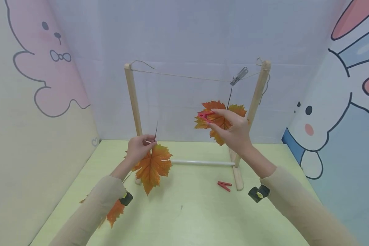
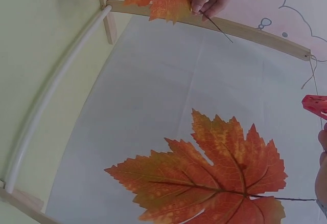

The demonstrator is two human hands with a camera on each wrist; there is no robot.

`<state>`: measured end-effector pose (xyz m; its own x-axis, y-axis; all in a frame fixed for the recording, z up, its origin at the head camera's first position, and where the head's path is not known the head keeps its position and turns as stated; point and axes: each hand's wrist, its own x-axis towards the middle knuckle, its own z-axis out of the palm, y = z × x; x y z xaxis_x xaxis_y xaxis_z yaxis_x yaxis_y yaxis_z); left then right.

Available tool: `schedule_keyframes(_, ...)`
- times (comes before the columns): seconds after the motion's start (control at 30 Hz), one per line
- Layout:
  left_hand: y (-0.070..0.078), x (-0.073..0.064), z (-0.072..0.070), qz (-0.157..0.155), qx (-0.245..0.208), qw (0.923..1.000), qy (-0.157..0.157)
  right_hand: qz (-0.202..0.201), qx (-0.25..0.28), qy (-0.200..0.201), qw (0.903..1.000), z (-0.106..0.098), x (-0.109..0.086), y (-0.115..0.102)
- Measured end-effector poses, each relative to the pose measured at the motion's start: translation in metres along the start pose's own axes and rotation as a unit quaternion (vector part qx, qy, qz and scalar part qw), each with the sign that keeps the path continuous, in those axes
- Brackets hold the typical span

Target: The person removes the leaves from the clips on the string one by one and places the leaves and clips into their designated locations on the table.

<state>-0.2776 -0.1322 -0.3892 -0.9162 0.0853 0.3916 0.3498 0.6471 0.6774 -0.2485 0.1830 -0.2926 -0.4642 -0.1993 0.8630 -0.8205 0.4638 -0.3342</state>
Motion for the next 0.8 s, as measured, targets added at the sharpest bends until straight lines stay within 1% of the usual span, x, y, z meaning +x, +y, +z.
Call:
schedule_keyframes(0.1,-0.002,-0.003,0.002,-0.017,0.0,0.9998,-0.013,0.007,-0.007,0.0,1.0,-0.001,-0.009,0.002)
schedule_keyframes(0.17,-0.003,-0.005,0.002,-0.022,0.002,0.9996,-0.019,0.009,-0.017,-0.001,0.9998,-0.001,-0.014,0.003)
schedule_keyframes(0.37,-0.009,-0.011,0.001,-0.007,0.009,0.9995,-0.03,0.022,-0.04,-0.004,0.9989,-0.001,-0.029,0.011)
schedule_keyframes(0.53,-0.015,-0.018,-0.001,-0.004,0.012,0.999,-0.043,0.034,-0.042,-0.011,0.9985,-0.001,-0.044,0.019)
schedule_keyframes(0.7,-0.021,-0.024,0.0,-0.007,0.012,0.9983,-0.056,0.047,-0.049,-0.015,0.9976,-0.003,-0.058,0.024)
schedule_keyframes(0.8,-0.023,-0.028,0.0,-0.019,0.013,0.9976,-0.065,0.055,-0.039,-0.016,0.9976,-0.003,-0.067,0.025)
